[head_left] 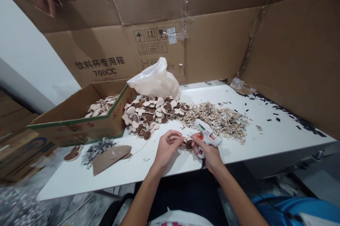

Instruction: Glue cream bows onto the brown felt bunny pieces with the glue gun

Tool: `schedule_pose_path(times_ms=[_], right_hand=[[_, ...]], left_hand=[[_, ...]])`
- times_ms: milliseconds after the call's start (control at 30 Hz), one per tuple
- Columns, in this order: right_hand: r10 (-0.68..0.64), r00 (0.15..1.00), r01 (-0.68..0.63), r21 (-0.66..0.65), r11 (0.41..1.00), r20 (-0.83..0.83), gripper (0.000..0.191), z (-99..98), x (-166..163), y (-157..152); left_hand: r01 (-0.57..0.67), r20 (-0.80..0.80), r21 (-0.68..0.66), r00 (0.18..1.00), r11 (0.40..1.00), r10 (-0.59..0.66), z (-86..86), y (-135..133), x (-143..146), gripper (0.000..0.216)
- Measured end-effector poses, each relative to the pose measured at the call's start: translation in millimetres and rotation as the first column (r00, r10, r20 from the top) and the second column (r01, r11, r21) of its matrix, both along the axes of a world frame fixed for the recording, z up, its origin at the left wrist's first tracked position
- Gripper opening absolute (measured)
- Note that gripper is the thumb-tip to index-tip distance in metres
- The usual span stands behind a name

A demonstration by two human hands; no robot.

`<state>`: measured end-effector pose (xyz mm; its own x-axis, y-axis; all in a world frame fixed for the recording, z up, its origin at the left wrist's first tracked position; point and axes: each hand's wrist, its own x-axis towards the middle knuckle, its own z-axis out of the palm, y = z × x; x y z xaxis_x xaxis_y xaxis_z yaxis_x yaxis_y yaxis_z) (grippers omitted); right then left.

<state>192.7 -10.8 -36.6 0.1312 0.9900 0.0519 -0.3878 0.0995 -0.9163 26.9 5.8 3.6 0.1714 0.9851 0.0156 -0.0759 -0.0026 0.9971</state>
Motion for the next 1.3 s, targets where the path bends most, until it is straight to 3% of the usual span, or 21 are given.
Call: schedule_pose_path(times_ms=[233,400,567,733,933,1300], right_hand=[[-0.177,0.973,0.169,-0.067,0.983,-0.145,0.025,0.5,0,6],[-0.251,0.968,0.248,-0.106,0.963,-0.01,0.029,0.4,-1,4],[-0.268,0.958,0.28,-0.123,0.952,0.104,0.035,-5.6,0,5],[-0.231,0.947,0.264,-0.134,0.955,0.222,0.035,-8.5,0,5],[-0.199,0.944,0.238,-0.124,0.963,0.265,0.032,-3.2,0,3],[-0.186,0.98,0.195,-0.143,0.97,0.071,0.037,-5.4,-2,3]], left_hand=[[-0.034,-0.072,0.044,0.997,0.998,0.037,-7.9,3,-5,0.033],[-0.033,-0.189,0.059,0.981,0.998,0.044,-6.1,-2,-9,0.032],[0.15,-0.373,0.011,0.918,0.989,-0.135,-2.2,-15,-9,0.025],[0.11,-0.523,0.179,0.852,0.978,0.0,-3.4,-19,-3,0.009],[0.097,-0.515,0.226,0.856,0.969,0.034,-5.3,-16,3,0.007],[-0.028,-0.287,0.232,0.953,0.972,0.096,-22.3,-12,7,0.012]])
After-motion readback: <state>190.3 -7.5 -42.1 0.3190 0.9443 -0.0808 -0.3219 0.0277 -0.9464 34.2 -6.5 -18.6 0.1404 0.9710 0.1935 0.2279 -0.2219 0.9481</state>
